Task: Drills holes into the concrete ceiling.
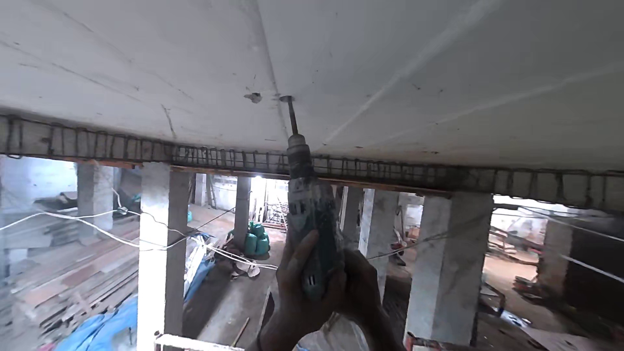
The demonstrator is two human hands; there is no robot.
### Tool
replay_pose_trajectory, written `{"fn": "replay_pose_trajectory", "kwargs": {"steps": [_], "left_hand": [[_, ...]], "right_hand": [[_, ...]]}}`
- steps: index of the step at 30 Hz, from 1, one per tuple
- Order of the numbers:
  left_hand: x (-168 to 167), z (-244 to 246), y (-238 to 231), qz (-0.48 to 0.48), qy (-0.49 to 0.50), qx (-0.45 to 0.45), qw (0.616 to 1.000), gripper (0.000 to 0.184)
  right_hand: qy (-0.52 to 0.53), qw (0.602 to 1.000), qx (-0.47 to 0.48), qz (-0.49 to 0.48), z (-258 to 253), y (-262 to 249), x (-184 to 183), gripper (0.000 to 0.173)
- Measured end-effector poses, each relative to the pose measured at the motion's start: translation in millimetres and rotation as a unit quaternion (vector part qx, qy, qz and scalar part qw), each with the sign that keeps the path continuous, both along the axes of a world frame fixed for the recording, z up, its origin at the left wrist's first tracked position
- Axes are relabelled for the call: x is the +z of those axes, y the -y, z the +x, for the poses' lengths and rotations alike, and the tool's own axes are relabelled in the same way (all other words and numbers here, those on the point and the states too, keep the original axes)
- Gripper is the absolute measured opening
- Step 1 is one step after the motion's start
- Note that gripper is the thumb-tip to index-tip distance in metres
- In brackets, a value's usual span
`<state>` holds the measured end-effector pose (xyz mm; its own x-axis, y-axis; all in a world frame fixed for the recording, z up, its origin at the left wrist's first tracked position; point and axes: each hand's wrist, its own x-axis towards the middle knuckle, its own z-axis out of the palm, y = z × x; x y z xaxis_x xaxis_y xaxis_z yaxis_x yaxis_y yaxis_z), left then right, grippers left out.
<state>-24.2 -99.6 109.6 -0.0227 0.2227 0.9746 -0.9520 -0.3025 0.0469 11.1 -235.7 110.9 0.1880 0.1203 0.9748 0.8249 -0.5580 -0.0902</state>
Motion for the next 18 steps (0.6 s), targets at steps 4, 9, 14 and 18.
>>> {"fn": "replay_pose_trajectory", "kwargs": {"steps": [4,9,14,18], "left_hand": [[-6,-6,-22,0.032,-0.02,-0.001,0.999,0.067],[-18,-28,-35,0.048,-0.045,0.025,0.998,0.067],[-35,-42,-46,0.061,-0.052,0.043,0.996,0.065],[-25,-44,-58,0.073,-0.063,0.043,0.994,0.064]], "right_hand": [[0.009,0.999,0.021,0.032,2,-24,-15,0.048],[0.033,0.996,0.035,0.073,-10,-44,-38,0.051],[0.034,0.993,0.06,0.094,-18,-60,-65,0.051],[0.036,0.991,0.068,0.113,-12,-74,-59,0.05]]}}
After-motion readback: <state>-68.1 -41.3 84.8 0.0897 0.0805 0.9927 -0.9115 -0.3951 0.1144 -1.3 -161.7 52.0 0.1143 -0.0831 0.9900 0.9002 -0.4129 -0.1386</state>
